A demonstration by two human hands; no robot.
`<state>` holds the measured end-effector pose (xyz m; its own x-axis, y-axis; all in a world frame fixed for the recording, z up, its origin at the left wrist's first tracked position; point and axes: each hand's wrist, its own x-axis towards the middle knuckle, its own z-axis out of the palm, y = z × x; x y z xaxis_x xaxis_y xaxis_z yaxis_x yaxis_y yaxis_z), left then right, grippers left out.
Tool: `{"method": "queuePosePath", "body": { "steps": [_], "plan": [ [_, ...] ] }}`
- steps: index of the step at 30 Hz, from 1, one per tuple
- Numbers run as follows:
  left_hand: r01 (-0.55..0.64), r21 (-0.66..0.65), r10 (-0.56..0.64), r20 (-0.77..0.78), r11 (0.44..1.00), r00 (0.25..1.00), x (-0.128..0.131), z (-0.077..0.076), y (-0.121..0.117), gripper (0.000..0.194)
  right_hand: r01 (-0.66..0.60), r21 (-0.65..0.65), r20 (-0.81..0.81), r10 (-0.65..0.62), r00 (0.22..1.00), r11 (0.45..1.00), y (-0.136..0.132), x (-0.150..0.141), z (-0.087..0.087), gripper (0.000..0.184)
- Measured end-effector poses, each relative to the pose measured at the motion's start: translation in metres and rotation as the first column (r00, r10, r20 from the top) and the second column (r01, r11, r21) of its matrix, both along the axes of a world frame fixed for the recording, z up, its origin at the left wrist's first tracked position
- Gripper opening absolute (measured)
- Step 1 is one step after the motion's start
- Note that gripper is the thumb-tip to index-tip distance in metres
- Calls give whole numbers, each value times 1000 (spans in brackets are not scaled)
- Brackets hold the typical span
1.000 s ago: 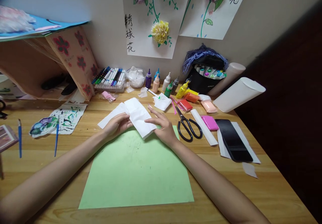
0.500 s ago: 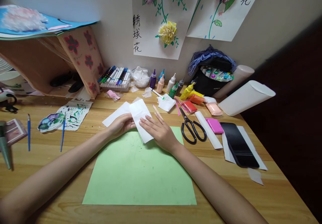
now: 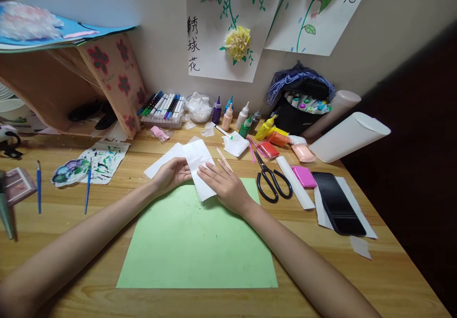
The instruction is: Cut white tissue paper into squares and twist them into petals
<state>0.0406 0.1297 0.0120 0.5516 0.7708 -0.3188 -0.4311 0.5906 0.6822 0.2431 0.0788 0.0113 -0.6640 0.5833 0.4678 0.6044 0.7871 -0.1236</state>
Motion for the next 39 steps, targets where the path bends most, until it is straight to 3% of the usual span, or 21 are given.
{"method": "queuePosePath", "body": {
  "steps": [11,18,23,26,28,30,31,33,36,38,39],
  "plan": [
    [33,121,-33,-6,992,999,0,-1,-4,33,41,-35,19,-40,999,999,-2,-2,2,53],
    [18,104,-14,-33,994,999,1,2,-4,33,48,-27,51,-47,998,998,-2,-2,0,55],
    [1,103,7,-72,995,997,2,3,-5,22,32,-49,55,-29,998,998,-2,-1,0,52],
    [-23,89,31,-86,996,996,2,3,-4,18,-33,-100,-55,28,998,994,-4,0,1,55],
    [-33,95,43,-105,995,994,2,1,-4,13,-6,-169,-265,-39,963,986,-6,0,1,64],
    [-21,122,39,-145,992,989,2,0,-5,12,81,-340,-488,-249,837,937,-6,-2,-1,65],
    [5,148,21,-174,989,985,3,1,-6,13,98,-460,-553,-371,746,882,-6,-4,-2,63],
    [84,220,-28,-247,972,969,5,4,-10,16,0,-684,-581,-545,604,729,-3,-8,-3,56],
    [183,325,-43,-394,928,918,12,15,-16,20,-265,-808,-576,-614,539,525,0,-13,-1,43],
    [188,396,37,-497,899,867,19,23,-20,22,-358,-813,-583,-636,505,460,1,-14,3,36],
    [173,436,109,-549,883,828,23,27,-22,23,-371,-810,-586,-651,483,454,0,-15,4,34]
  ]
}}
